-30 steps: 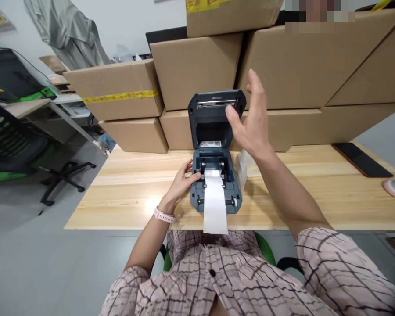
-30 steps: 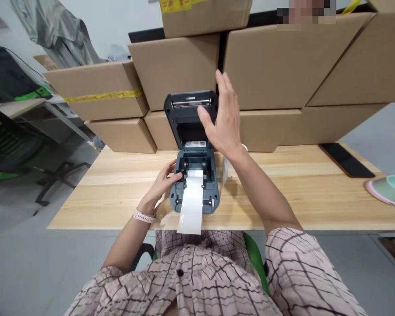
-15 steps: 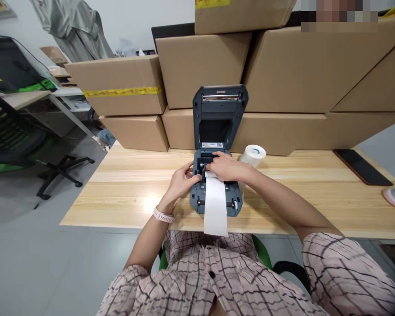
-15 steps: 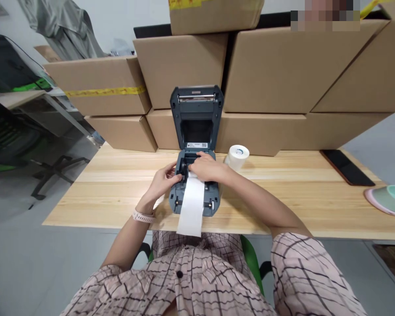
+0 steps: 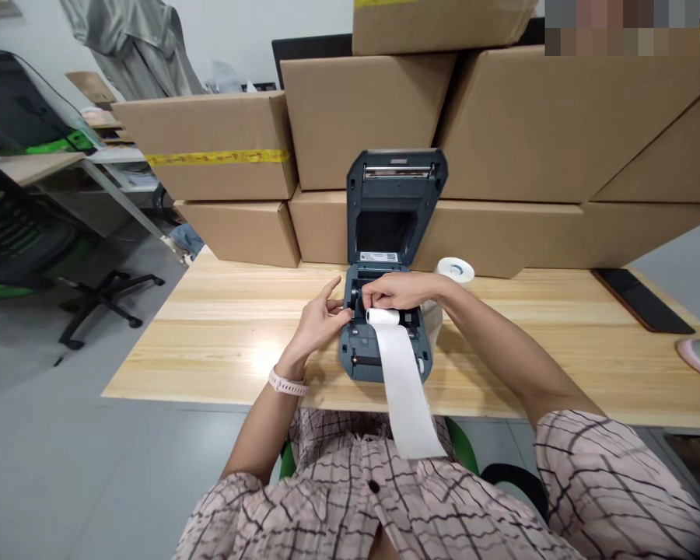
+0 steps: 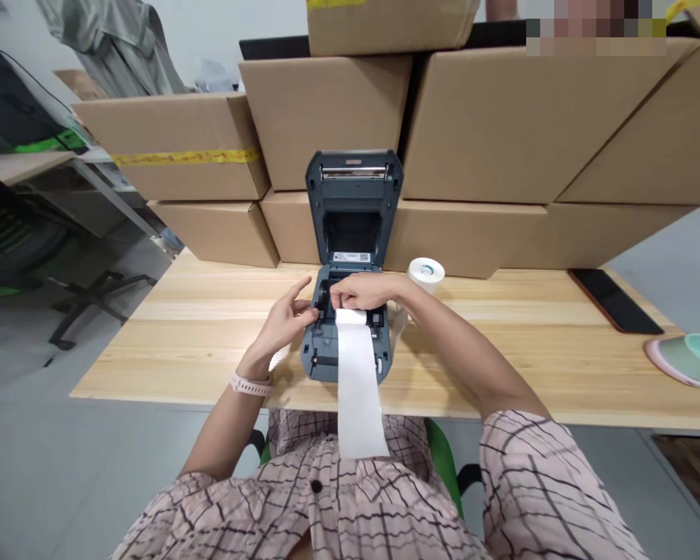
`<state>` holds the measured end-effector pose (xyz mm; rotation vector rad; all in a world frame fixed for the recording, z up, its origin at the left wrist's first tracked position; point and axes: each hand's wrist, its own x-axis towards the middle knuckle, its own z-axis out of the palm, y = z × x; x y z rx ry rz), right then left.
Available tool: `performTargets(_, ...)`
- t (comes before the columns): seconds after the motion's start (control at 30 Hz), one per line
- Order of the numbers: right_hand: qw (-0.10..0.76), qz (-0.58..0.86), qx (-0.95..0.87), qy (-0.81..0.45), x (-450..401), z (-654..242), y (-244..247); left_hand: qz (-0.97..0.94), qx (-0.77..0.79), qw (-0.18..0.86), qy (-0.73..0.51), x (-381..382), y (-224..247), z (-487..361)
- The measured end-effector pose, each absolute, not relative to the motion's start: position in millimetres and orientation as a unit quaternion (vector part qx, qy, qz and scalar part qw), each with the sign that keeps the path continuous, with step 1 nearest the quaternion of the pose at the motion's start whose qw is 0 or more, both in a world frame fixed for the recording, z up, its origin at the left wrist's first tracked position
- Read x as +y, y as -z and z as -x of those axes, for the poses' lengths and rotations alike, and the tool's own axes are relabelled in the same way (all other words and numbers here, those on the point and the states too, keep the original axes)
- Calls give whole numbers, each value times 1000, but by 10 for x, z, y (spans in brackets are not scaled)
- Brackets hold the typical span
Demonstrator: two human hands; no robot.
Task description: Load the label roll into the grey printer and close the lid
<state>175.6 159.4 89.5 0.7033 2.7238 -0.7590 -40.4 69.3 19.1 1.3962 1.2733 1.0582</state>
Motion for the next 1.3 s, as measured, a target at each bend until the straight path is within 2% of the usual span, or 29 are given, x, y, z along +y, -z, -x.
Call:
performTargets(0.27,69,-170,920,346,1608,-1874,-906,-568,512,473,-437,688,-179,408)
performTargets(0.53,60,-155,873,458,1592,-2003,-933,-562,511,473,-447,672,-181,398)
performTargets(0.7,-10,-131,885,447,1358,-2158,-1073,-557,515,476,-444,684,-148,402)
performTargets(0.83,-86,-110,876,461,962,-2766,-1212,-553,516,477,-447,690,-116,410)
performTargets(0.93,-137,-178,858,462,664,-3372,-1157,-545,508,488,-454,689,-99,411)
performTargets(1.03,-183,-346,824,410,541,-3797,-966,-539,504,496,-459,687,-94,408)
performTargets(1.13,-191,-468,768,395,664,-3934,-714,-538,506,499,-453,690,-98,402)
performTargets(1.3,-222,-496,694,473,1092,-3839,-334,-532,510,511,-443,693,-112,396)
